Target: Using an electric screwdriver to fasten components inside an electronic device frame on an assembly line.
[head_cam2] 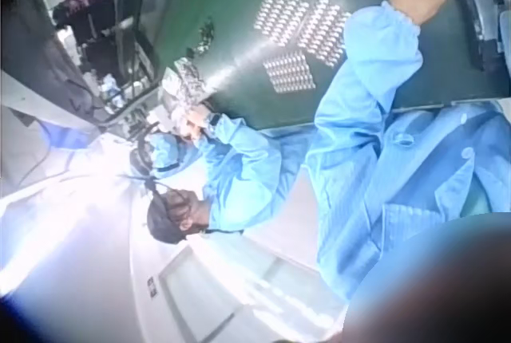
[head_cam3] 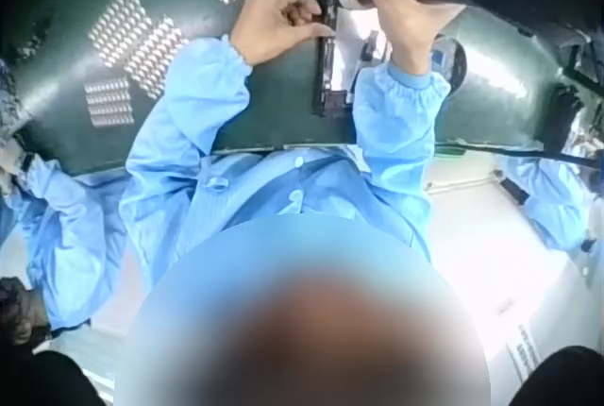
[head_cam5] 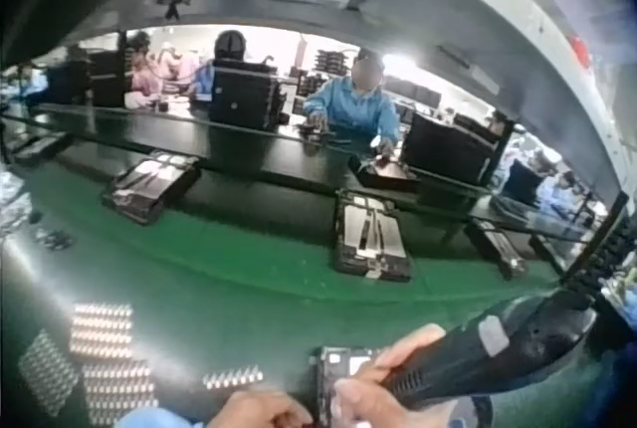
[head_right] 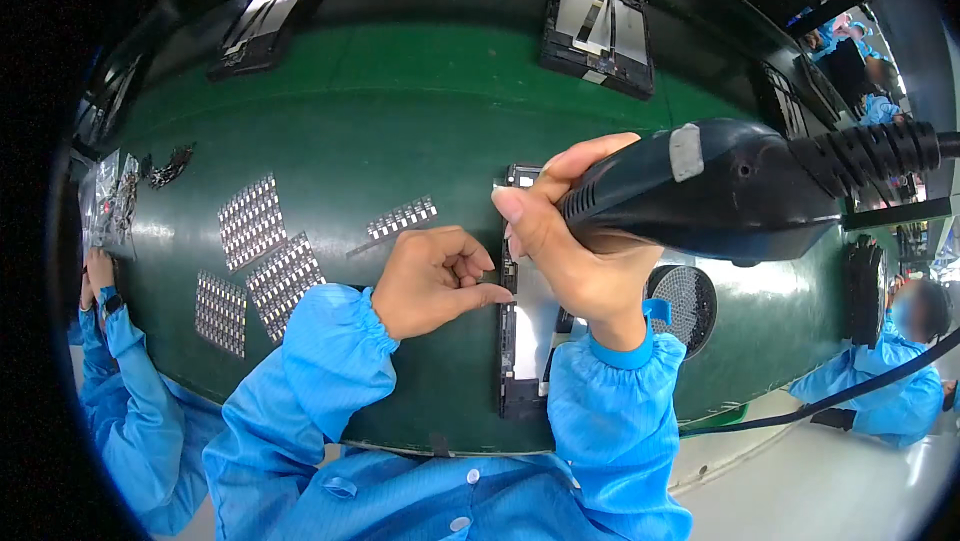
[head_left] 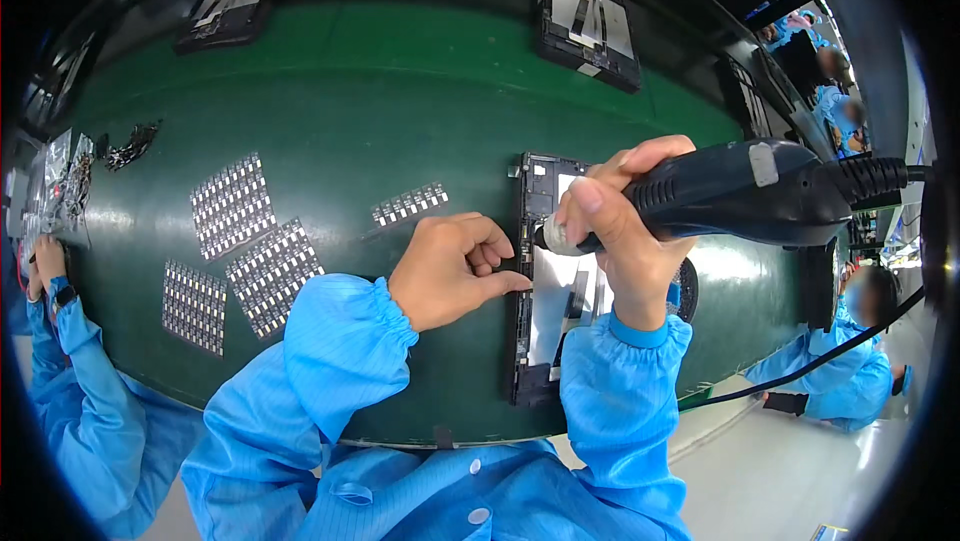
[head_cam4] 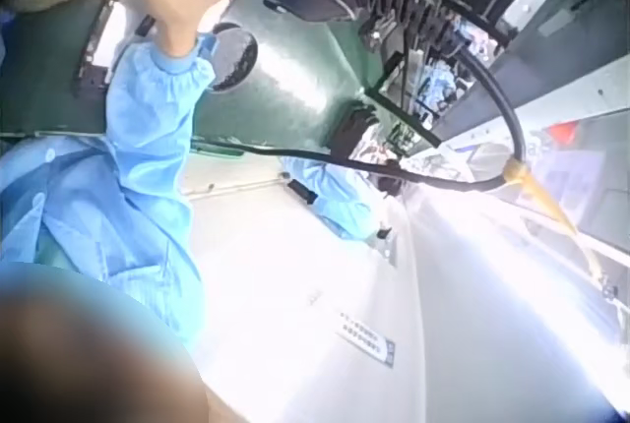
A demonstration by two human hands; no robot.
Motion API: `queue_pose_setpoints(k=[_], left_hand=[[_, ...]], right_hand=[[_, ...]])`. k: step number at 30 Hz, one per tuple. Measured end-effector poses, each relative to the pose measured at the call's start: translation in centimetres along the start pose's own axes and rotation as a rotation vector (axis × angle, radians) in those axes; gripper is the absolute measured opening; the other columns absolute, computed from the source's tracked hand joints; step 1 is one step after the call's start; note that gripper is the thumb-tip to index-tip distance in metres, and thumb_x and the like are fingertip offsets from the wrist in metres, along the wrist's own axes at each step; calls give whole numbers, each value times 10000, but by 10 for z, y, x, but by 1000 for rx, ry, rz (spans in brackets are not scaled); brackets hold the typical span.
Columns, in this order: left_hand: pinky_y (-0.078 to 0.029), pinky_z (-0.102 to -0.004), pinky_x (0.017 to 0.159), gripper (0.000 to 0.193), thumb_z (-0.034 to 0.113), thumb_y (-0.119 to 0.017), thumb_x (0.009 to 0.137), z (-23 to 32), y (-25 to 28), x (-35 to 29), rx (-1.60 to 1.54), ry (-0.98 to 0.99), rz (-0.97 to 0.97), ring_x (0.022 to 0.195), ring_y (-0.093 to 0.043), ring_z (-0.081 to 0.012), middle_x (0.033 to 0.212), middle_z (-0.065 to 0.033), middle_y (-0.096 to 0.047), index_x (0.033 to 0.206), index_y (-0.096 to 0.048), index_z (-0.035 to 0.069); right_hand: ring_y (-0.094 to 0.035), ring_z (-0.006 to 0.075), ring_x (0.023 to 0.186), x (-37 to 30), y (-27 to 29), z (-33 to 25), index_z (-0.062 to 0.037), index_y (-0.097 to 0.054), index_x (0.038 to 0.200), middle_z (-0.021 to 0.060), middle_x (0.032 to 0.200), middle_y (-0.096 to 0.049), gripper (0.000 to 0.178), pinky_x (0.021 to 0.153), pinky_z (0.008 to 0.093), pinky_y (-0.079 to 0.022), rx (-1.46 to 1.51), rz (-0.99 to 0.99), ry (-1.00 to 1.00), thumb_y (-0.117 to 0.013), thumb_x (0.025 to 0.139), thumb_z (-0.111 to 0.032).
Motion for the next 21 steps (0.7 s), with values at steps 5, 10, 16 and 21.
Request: queue_pose_setpoints(k=[5,10,16,21], left_hand=[[-483,-260,550,324,158,-831,631,2,1,1,0,24,-12,584,-556,-124,693,-75,-594,780,-622,-40],[-485,-261,548,325,159,-831,629,-1,1,2,-19,23,-10,583,-561,-129,689,-78,-596,779,-621,-38],[-484,-268,546,322,156,-830,629,-2,2,1,-30,20,0,587,-567,-139,683,-81,-595,775,-617,-37],[-484,-267,547,323,157,-829,632,-1,0,2,-37,7,-11,580,-563,-136,684,-83,-597,771,-615,-41]], right_hand=[[-561,111,517,1,1,4,-24,-464,943,61,619,-566,339,494,241,-482,-14,0,-6,-685,725,112],[-532,92,523,3,-2,4,-23,-466,932,47,628,-542,341,492,228,-456,-24,-19,-31,-694,718,112],[-451,52,558,-1,-9,7,-22,-467,911,4,634,-468,321,511,191,-364,-79,-74,-19,-690,725,115],[-451,48,569,-6,-13,5,-18,-478,910,2,648,-480,304,518,187,-358,-49,-15,12,-680,730,121]])
Point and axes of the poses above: each hand's wrist, its own x-axis towards the middle knuckle, its own y-axis out of the back of the hand, z = x × y, the point moved 1 cm from there along x, towards the middle knuckle
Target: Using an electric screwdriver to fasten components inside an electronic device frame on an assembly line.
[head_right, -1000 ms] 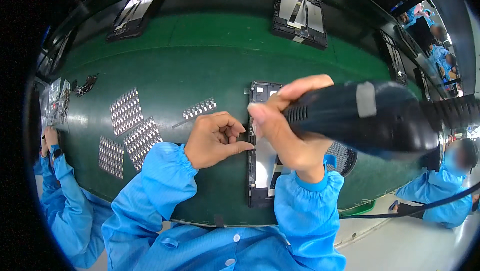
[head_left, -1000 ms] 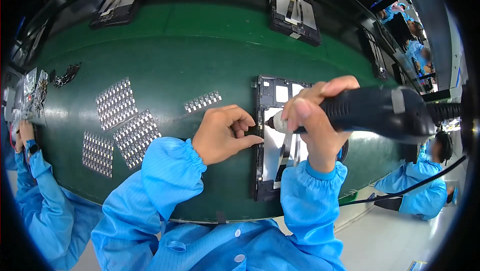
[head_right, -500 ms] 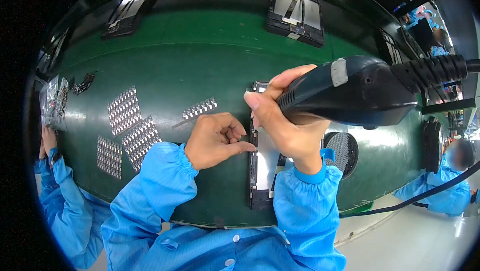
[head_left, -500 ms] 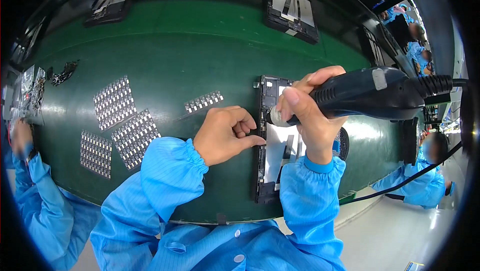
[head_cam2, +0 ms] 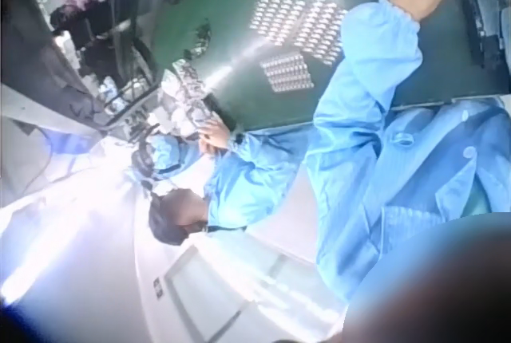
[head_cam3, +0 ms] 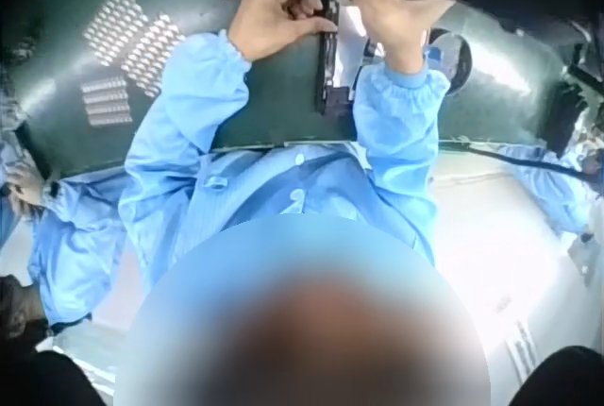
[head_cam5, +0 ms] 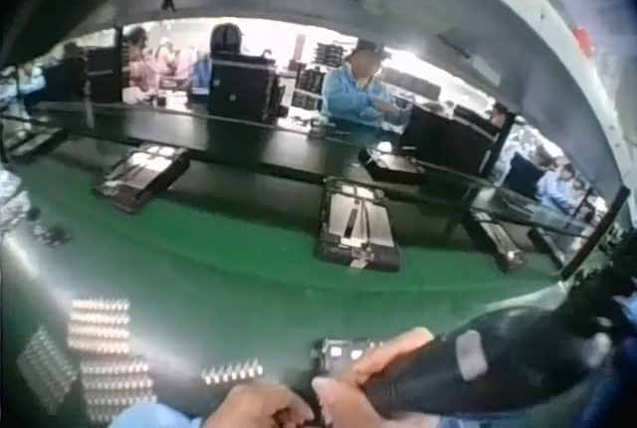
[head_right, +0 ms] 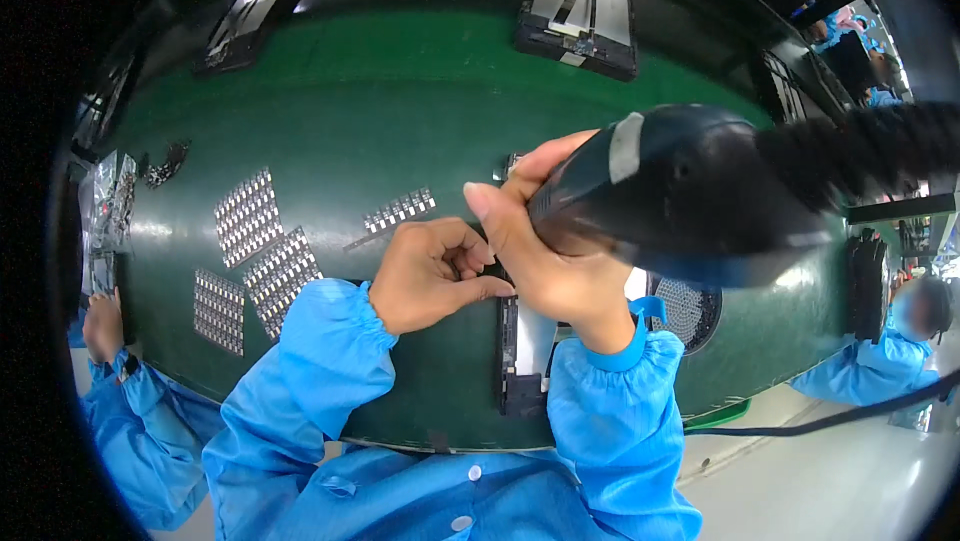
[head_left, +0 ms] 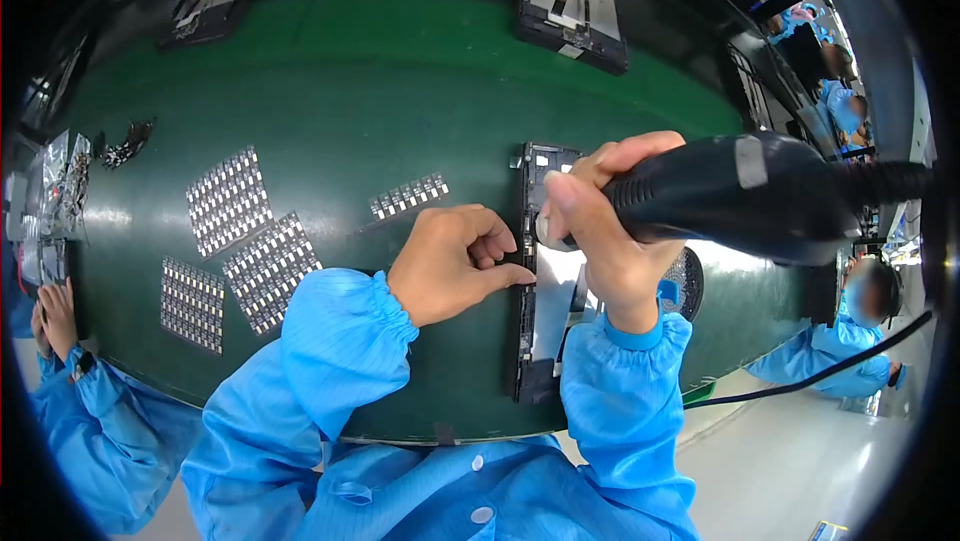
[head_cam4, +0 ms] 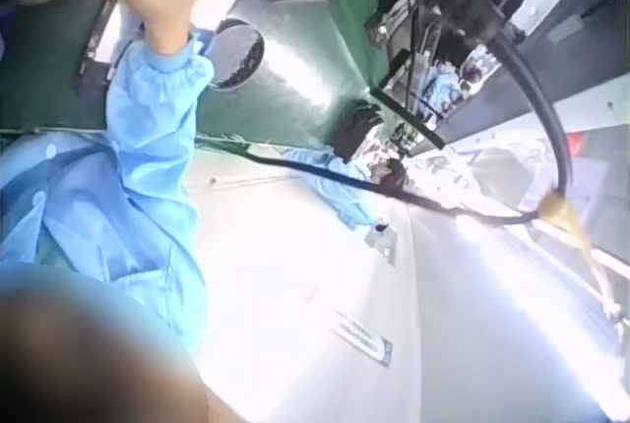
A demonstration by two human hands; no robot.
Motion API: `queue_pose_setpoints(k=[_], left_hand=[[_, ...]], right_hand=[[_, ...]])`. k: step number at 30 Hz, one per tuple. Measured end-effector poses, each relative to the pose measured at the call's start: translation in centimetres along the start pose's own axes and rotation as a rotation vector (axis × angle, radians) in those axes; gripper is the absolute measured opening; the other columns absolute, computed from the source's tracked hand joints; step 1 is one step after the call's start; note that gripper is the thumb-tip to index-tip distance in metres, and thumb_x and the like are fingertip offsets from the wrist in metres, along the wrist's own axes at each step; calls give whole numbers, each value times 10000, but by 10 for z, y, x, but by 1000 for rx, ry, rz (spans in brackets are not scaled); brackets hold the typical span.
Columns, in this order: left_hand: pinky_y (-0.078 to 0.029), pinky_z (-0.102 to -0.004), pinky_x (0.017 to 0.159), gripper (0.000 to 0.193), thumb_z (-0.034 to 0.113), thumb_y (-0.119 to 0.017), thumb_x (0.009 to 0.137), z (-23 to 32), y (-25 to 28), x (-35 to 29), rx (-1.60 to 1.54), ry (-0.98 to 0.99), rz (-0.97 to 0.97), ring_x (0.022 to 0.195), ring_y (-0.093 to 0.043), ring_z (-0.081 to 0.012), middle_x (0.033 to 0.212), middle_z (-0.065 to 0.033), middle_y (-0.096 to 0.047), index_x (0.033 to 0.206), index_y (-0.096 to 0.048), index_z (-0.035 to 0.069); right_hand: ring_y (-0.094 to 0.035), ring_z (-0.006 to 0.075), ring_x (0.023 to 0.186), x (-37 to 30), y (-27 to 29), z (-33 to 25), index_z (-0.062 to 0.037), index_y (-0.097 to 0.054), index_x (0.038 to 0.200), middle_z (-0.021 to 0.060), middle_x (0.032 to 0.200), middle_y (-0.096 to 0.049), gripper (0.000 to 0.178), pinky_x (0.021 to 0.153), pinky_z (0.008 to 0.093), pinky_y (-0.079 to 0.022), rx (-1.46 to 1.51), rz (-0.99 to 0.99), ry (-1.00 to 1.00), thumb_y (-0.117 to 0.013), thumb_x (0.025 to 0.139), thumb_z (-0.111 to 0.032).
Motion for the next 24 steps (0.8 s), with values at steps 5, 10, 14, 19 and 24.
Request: queue_pose_setpoints(k=[5,10,14,19,24], left_hand=[[-466,-246,533,285,120,-820,660,-6,-3,-4,47,-33,32,582,-546,-101,683,-54,-585,781,-611,-32],[-513,-356,696,264,209,-769,703,17,-20,-51,617,-716,-43,781,-630,-213,824,-56,-629,859,-635,44],[-349,-474,1007,362,264,-717,735,28,-51,-89,795,-726,-261,1155,-533,-251,1166,-89,-600,1032,-628,77],[-325,-477,1037,461,177,-620,777,13,9,-44,965,-810,-595,1285,-417,-266,1328,-120,-489,1215,-542,57],[-405,-448,984,466,118,-580,769,45,42,40,1115,-884,-713,1294,-405,-264,1319,-107,-493,1229,-532,57]], right_hand=[[-544,88,539,2,7,-8,-24,-501,954,43,658,-567,318,487,227,-443,37,153,-56,-690,731,100],[-563,139,520,-8,46,-44,-49,-436,987,64,632,-555,350,489,257,-477,53,217,123,-636,748,111],[-551,151,505,-26,60,-55,-47,-388,972,75,625,-549,362,491,273,-480,172,174,24,-635,755,104],[-584,126,561,-46,63,-51,-17,-427,938,75,632,-586,376,521,242,-464,191,96,-92,-694,703,106],[-592,151,542,-56,65,-62,-14,-430,921,88,624,-590,358,514,271,-485,124,-37,-62,-696,713,104]])
Point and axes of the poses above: each hand's wrist, its own x-axis towards the middle knuckle, its own y-axis out of the back of the hand, z = x × y, the point moved 1 cm from there along x, towards the middle knuckle
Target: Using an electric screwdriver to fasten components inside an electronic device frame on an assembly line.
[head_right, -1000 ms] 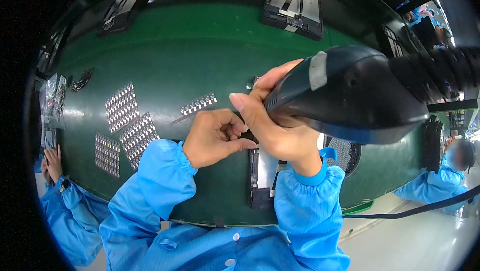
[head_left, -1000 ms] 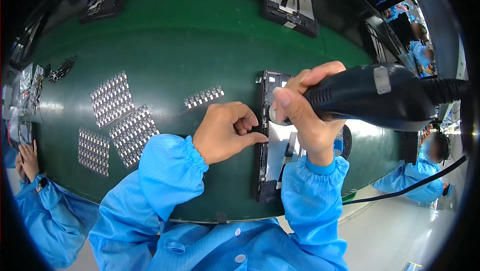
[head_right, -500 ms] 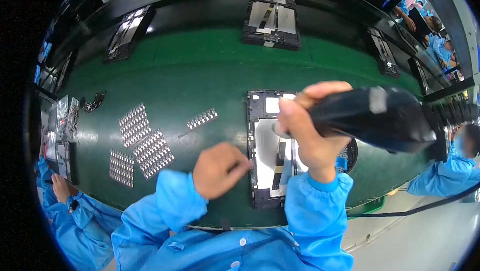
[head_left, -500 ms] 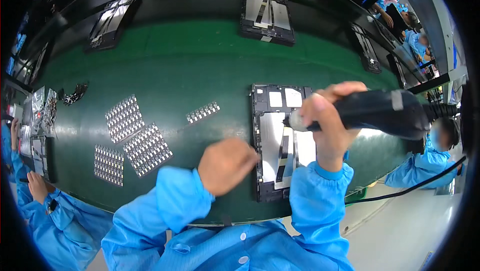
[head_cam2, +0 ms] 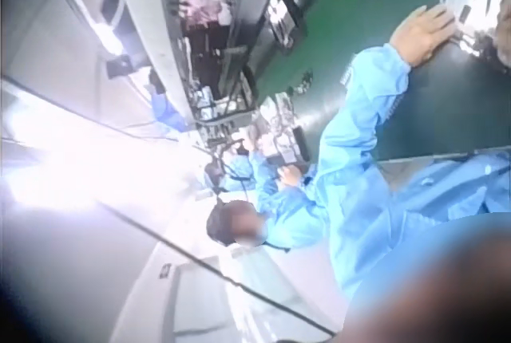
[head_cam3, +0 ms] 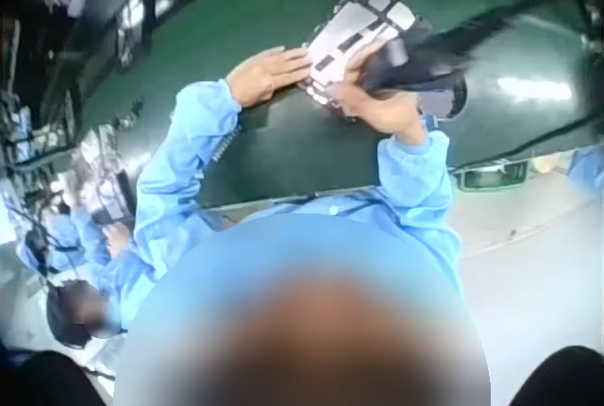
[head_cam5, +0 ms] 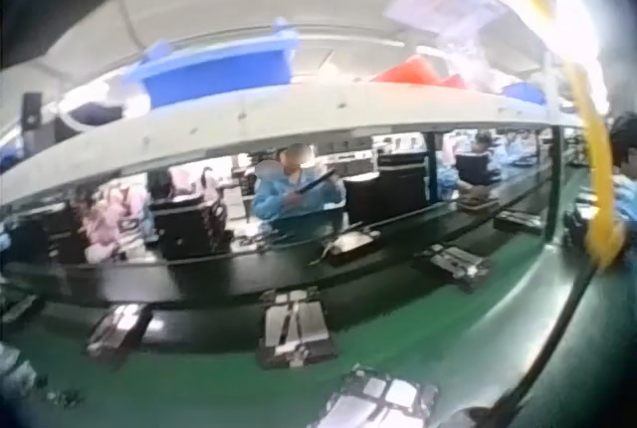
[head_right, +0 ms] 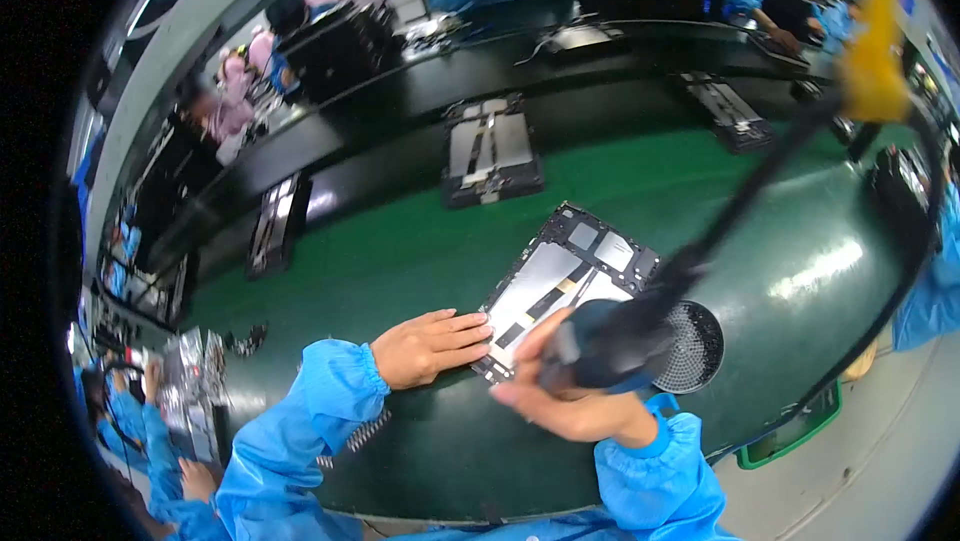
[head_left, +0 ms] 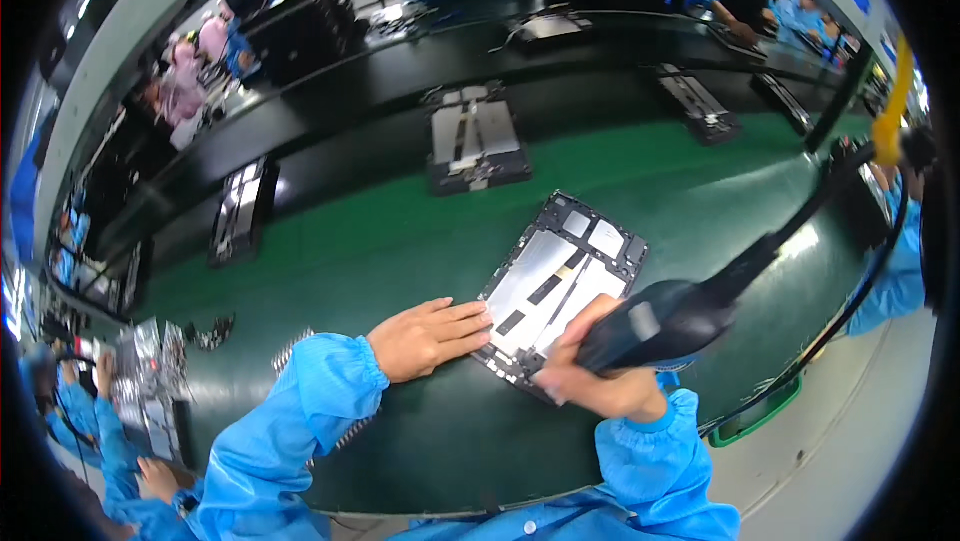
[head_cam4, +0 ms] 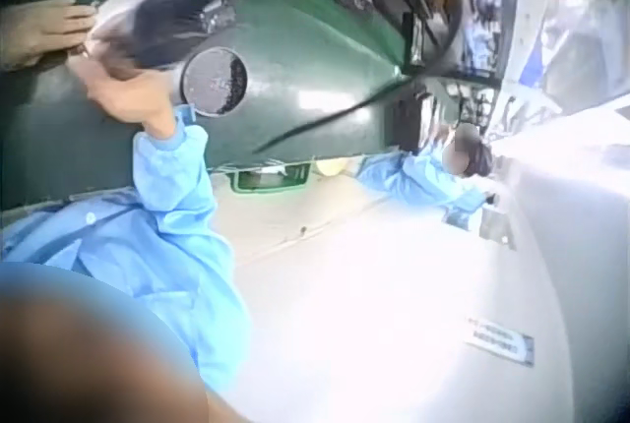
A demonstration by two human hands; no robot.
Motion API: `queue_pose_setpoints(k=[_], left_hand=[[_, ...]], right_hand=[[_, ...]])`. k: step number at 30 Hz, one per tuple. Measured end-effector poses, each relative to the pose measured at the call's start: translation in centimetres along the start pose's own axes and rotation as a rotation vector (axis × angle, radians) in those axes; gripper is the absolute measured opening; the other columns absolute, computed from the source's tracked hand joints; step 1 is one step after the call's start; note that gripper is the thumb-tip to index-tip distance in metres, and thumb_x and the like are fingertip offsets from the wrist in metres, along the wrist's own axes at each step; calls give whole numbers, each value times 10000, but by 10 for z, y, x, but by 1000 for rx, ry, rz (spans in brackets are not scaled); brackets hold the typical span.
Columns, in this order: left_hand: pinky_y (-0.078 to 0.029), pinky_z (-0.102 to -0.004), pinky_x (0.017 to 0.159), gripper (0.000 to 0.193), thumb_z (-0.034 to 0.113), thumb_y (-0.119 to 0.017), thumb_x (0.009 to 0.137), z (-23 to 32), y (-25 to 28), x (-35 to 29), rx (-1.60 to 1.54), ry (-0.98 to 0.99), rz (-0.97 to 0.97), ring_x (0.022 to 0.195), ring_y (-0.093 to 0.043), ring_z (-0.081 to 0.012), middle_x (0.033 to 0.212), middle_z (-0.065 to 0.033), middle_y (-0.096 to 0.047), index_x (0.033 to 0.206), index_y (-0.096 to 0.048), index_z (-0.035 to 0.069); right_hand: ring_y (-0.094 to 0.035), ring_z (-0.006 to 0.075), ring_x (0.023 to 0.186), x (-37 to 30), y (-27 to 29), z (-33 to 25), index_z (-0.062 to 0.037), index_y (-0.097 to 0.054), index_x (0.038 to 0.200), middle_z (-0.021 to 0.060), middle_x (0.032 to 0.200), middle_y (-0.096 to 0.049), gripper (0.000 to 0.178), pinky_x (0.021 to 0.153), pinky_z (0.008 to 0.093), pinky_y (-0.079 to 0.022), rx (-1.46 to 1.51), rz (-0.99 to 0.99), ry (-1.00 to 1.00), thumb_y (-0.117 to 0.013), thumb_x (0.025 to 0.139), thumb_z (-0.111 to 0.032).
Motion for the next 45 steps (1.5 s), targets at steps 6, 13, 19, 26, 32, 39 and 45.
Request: queue_pose_setpoints(k=[6,13,19,26,32,39,45], left_hand=[[-477,-395,878,393,104,-689,744,-45,-18,70,83,-93,290,1128,-535,-305,1186,-162,-564,1112,-591,7],[-494,-381,866,345,179,-700,758,-68,-43,180,240,314,575,1058,-579,-309,1108,-149,-618,1062,-630,30],[-407,-499,963,442,68,-556,769,-126,-52,212,372,748,240,1234,-437,-317,1295,-142,-478,1203,-492,14],[-306,-553,1031,691,30,-630,680,-130,-4,150,491,834,-95,1320,-324,-310,1406,-139,-369,1321,-372,25],[-389,-473,996,733,62,-683,599,-180,13,81,290,854,-217,1264,-399,-335,1376,-162,-405,1269,-389,14],[-503,-436,677,381,120,-674,638,-170,44,48,559,713,508,744,-629,-385,792,-197,-650,1013,-646,56],[-468,-396,634,315,-19,-584,573,-82,94,36,619,752,770,678,-586,-352,731,-157,-627,866,-656,74]], right_hand=[[-441,24,506,-5,-23,19,34,-533,1012,-27,602,-496,397,457,209,-364,57,-156,-194,-763,737,-136],[-338,51,439,-4,-25,21,-37,-500,842,-31,492,-396,275,411,253,-270,145,-111,46,-735,765,-157],[-465,43,582,-1,-16,36,2,-531,965,-15,664,-527,303,521,214,-399,189,-63,-73,-733,760,-91],[-561,337,596,-3,2,23,11,-507,929,167,674,-580,302,544,385,-425,-34,-8,-48,-690,710,-89],[-511,152,487,0,-1,23,-14,-516,912,51,565,-533,252,483,297,-402,-75,-8,32,-697,759,-100],[-574,231,603,-8,-1,19,-22,-536,1009,111,689,-598,353,576,351,-455,-16,69,9,-700,709,-108],[-505,50,568,-15,49,0,-30,-546,954,-1,658,-568,294,482,232,-382,-50,319,12,-740,742,-92]])
Point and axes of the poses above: each hand's wrist, its own x-axis towards the middle knuckle, its own y-axis out of the back of the hand, z = x × y, the point moved 1 cm from there along x, towards the middle knuckle
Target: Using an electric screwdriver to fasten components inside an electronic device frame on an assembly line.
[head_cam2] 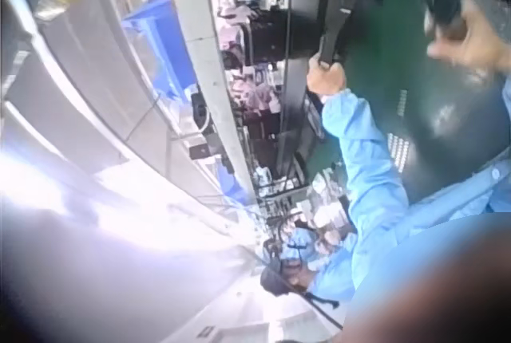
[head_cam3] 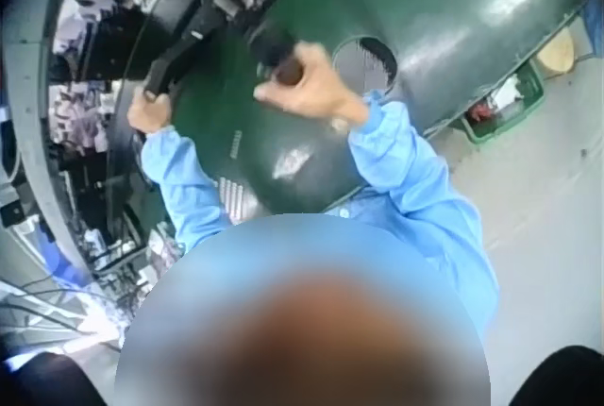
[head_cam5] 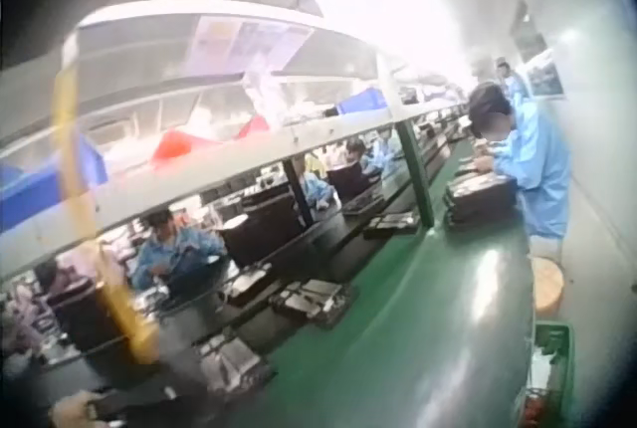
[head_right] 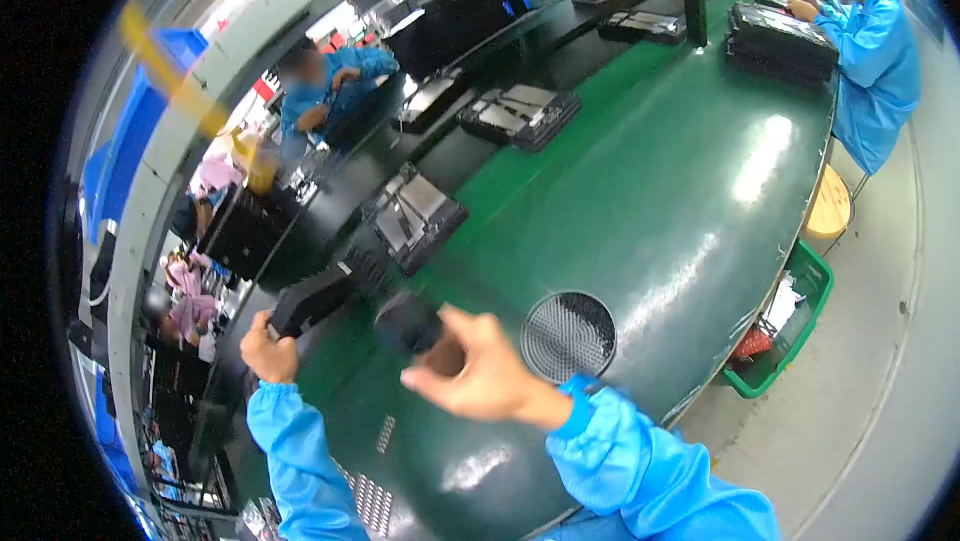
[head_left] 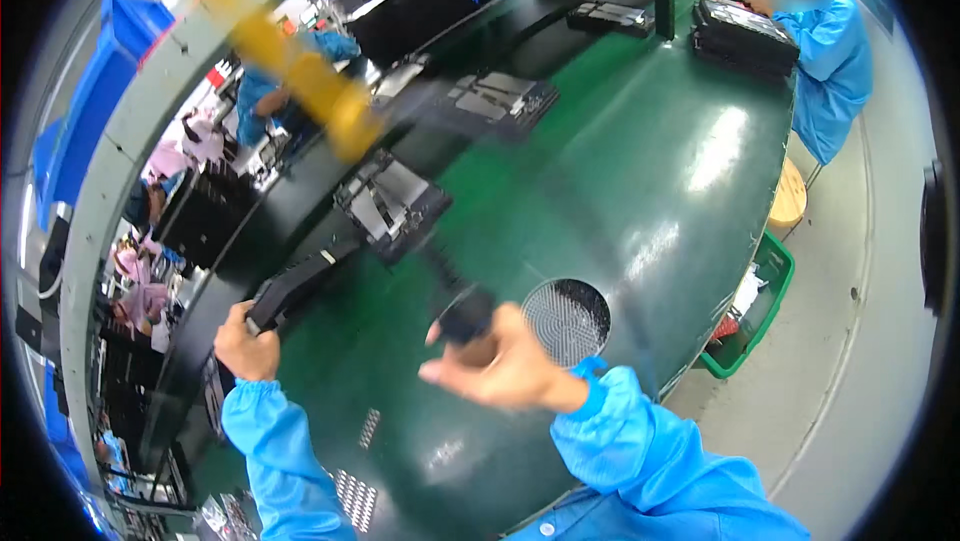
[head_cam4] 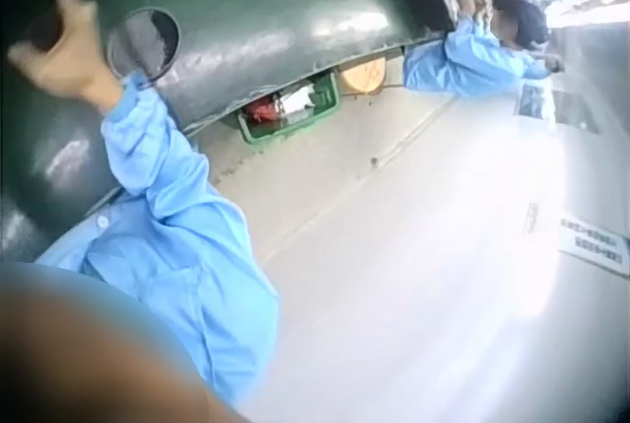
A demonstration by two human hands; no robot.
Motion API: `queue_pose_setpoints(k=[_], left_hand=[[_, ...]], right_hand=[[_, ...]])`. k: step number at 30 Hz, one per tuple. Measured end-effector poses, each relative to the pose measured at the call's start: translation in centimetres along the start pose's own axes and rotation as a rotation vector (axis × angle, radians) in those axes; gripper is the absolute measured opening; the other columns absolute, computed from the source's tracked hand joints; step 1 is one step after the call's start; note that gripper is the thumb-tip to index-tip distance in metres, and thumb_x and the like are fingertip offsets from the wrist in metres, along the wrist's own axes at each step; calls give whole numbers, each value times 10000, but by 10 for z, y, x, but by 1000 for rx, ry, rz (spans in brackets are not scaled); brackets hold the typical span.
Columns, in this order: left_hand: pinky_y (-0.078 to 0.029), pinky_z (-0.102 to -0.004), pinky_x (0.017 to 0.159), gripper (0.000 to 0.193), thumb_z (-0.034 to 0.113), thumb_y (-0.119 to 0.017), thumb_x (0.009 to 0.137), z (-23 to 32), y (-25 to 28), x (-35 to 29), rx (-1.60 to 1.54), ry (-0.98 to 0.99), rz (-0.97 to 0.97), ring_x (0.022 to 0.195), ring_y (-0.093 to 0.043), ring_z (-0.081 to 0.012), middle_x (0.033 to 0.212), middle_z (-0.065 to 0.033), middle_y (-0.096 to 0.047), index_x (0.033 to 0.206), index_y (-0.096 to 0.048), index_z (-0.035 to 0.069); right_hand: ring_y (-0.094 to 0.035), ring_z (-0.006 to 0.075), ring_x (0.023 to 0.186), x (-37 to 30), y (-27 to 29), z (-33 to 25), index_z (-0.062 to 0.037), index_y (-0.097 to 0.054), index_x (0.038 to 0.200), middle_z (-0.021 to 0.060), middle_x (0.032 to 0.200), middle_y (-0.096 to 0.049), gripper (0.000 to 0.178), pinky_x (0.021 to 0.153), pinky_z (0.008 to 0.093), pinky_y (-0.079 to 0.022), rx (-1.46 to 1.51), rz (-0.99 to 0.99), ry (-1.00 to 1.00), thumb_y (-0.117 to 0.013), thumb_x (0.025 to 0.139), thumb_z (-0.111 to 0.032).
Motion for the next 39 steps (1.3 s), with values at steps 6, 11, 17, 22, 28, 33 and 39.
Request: queue_pose_setpoints(k=[6,11,17,22,28,33,39], left_hand=[[-480,-357,667,256,-21,-636,588,86,81,-50,-248,-232,35,734,-629,-307,789,-136,-655,842,-648,8],[-455,-448,710,415,76,-684,555,124,114,-108,-325,-405,-401,879,-632,-344,998,-183,-650,958,-632,-11],[-295,-571,968,573,157,-780,489,177,107,-183,-517,-309,-673,1131,-522,-385,1093,-170,-624,1006,-603,-13],[-224,-615,1029,401,132,-800,578,202,88,-213,-662,-147,-638,1204,-475,-410,1138,-192,-602,929,-642,20],[-272,-585,1024,308,68,-778,595,218,75,-216,-787,-228,-572,1149,-548,-332,1094,-170,-630,873,-655,18],[-228,-604,1042,368,164,-826,582,222,73,-193,-720,-128,-654,1156,-537,-351,1088,-173,-627,869,-651,14],[-199,-623,1049,426,200,-846,567,224,71,-190,-751,-174,-666,1151,-535,-372,1086,-175,-627,884,-640,4]], right_hand=[[-531,61,490,19,53,-30,2,-555,880,12,588,-570,235,440,216,-411,21,289,119,-736,729,16],[-552,88,486,15,76,-17,4,-542,890,43,611,-582,259,431,216,-439,-3,291,191,-723,719,77],[-552,90,504,11,86,-12,0,-537,905,47,613,-579,279,441,220,-439,-80,292,159,-718,716,97],[-558,118,500,2,99,-9,-11,-514,941,62,618,-577,317,458,238,-452,-98,296,160,-703,711,100],[-565,145,492,5,106,-9,-28,-489,967,76,606,-576,349,468,253,-466,-156,285,166,-699,712,86],[-564,144,496,2,114,-13,-31,-484,976,75,604,-574,358,471,253,-464,-151,262,146,-699,717,89],[-558,136,500,1,118,-15,-32,-478,974,73,603,-569,360,471,249,-460,-143,242,134,-680,717,118]])
Point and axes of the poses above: each hand's wrist, its own x-axis towards the middle knuckle, its own y-axis out of the back of the hand, z = x × y, the point moved 1 cm from there along x, towards the middle knuckle
